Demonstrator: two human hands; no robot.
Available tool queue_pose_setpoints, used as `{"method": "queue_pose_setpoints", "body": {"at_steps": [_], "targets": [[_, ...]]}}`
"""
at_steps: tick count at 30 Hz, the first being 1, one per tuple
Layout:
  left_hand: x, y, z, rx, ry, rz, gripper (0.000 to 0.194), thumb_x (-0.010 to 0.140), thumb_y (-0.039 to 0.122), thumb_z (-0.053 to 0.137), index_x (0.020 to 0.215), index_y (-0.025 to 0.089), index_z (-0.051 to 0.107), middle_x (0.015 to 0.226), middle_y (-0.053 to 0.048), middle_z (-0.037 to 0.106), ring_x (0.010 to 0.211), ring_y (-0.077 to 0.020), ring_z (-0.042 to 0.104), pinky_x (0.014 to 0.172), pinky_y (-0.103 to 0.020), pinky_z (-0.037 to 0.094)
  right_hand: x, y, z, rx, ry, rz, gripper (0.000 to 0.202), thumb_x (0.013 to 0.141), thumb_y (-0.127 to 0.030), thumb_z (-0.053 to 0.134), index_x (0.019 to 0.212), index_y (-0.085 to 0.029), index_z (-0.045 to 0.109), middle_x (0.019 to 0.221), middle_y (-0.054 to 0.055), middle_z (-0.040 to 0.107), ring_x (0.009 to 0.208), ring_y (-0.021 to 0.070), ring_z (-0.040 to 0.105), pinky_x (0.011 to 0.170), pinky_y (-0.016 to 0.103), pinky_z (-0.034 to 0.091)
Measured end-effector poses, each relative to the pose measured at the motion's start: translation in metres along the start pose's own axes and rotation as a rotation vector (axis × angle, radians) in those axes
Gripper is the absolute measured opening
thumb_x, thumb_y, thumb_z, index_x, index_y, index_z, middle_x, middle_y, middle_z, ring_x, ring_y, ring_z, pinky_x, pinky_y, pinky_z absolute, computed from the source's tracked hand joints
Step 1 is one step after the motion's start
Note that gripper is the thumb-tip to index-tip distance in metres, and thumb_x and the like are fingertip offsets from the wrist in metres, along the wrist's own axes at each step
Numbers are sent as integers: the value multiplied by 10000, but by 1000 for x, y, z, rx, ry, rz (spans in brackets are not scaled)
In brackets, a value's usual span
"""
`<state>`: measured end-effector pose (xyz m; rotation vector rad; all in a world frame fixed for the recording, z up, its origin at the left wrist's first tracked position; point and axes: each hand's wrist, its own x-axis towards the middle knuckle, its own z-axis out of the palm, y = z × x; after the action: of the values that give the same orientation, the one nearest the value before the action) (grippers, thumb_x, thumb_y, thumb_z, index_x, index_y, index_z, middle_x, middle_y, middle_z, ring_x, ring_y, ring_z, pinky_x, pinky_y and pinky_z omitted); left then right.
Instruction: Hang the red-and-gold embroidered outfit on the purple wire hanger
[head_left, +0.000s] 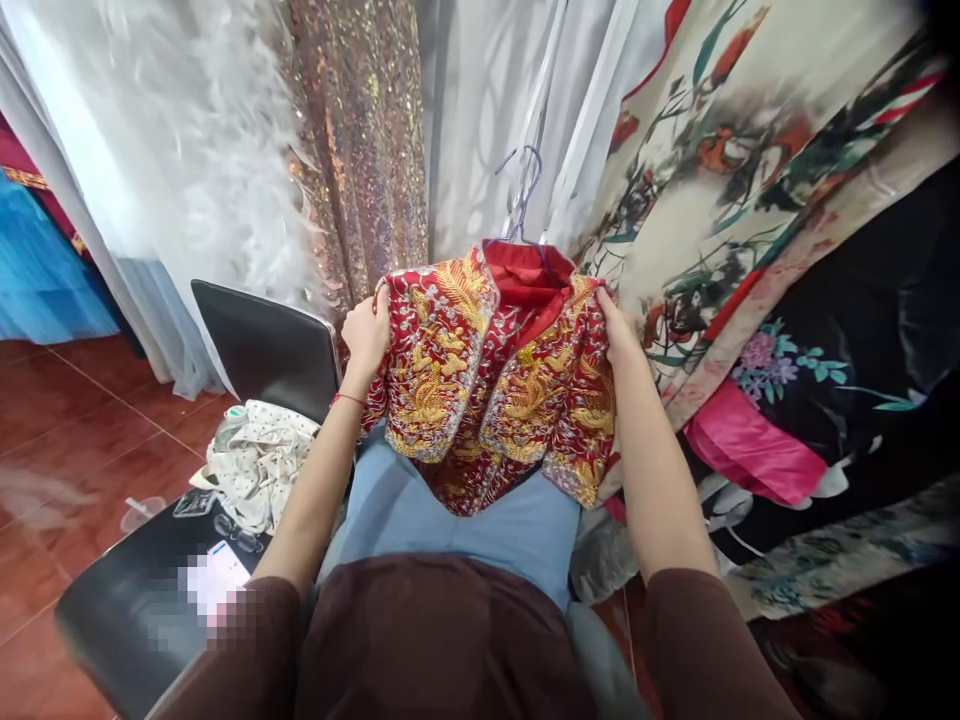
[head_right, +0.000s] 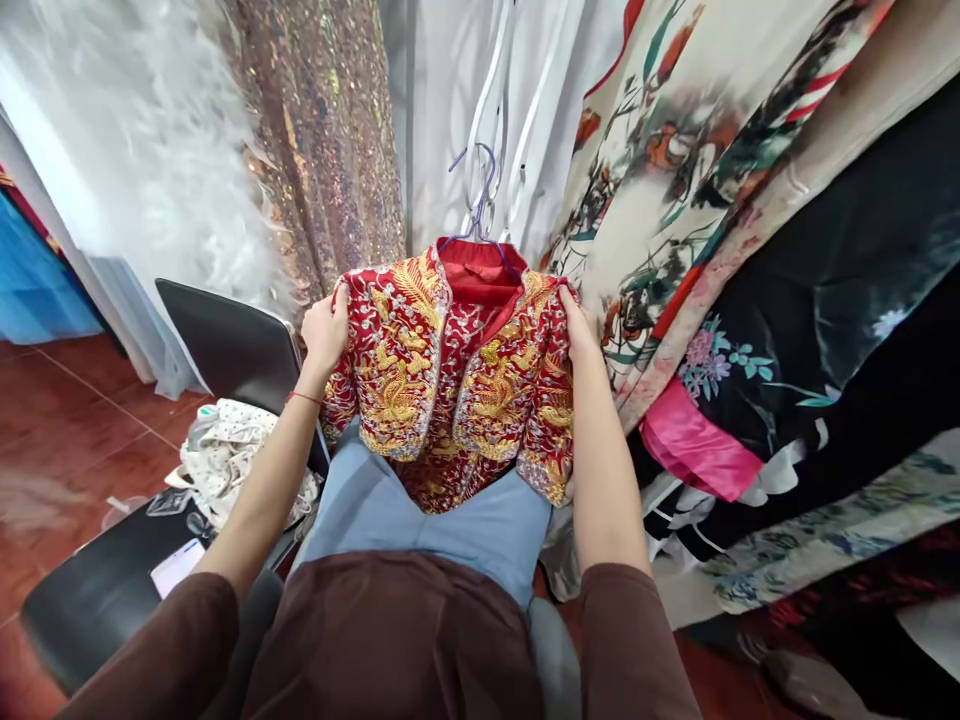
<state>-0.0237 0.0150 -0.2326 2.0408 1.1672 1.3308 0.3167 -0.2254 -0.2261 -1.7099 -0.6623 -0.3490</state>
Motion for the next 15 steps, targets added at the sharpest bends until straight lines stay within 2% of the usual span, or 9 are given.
{"method": "queue_pose_setpoints", "body": {"at_steps": [2,4,7,9,10,11,13,14,15], "targets": [[-4,-4,5,-23,8,-11,530,988,625,349,880,190,632,953,-164,701,1049,-321,643,872,-397,454,-8,6,6,-37,-4,95,664,906,-684,458,1068,-79,679,1034,185,703,1042,267,642,943,429,508],[-19,-13,12,-65,91,50,458,985,570,409,1078,174,619,1160,-188,669,1207,-322,587,975,-423,450,-28,14,10,-100,-5,159,710,896,-683,474,1245,-78,601,1194,216,672,1160,286,617,1030,438,464],[-68,-40,30,-133,213,202,455,957,433,507,1325,165,502,1482,-208,467,1439,-298,395,1150,-447,362,-77,27,8,-250,-15,134,811,878,-602,544,1436,-31,398,1354,296,572,1270,331,562,1086,473,419],[-114,-64,50,-222,111,151,396,936,379,532,1282,188,528,1470,-198,470,1443,-292,395,1183,-454,345,-117,34,6,-394,37,35,825,882,-503,552,1485,5,309,1446,350,463,1354,366,484,1123,531,366],[-139,-76,62,-301,10,41,322,919,368,555,1200,210,567,1396,-181,532,1393,-290,455,1165,-446,377,-138,38,8,-457,67,-30,779,890,-452,532,1490,-5,314,1507,352,387,1417,375,409,1150,559,320],[-162,-87,76,-411,-124,-133,243,899,368,593,1097,228,595,1295,-154,596,1315,-280,527,1125,-423,428,-160,41,12,-487,80,-77,712,896,-409,509,1479,-30,354,1554,332,329,1469,374,332,1172,579,276],[-203,-108,103,-698,-350,-682,150,831,337,690,897,230,608,1102,-100,663,1168,-251,626,1033,-364,502,-201,48,28,-428,-42,-79,541,898,-375,491,1363,-97,508,1556,278,362,1497,356,288,1188,580,257],[-217,-118,116,-729,-392,-811,166,815,338,706,847,217,597,1024,-103,673,1086,-250,666,964,-357,539,-220,52,40,-329,-144,19,443,898,-367,495,1268,-138,573,1506,252,441,1469,336,343,1180,554,294],[-228,-126,127,-764,-424,-926,183,802,338,723,829,210,596,985,-104,677,1044,-242,686,925,-341,556,-237,57,54,-189,-255,201,346,890,-369,522,1164,-177,613,1428,221,528,1418,313,418,1156,515,352]]}}
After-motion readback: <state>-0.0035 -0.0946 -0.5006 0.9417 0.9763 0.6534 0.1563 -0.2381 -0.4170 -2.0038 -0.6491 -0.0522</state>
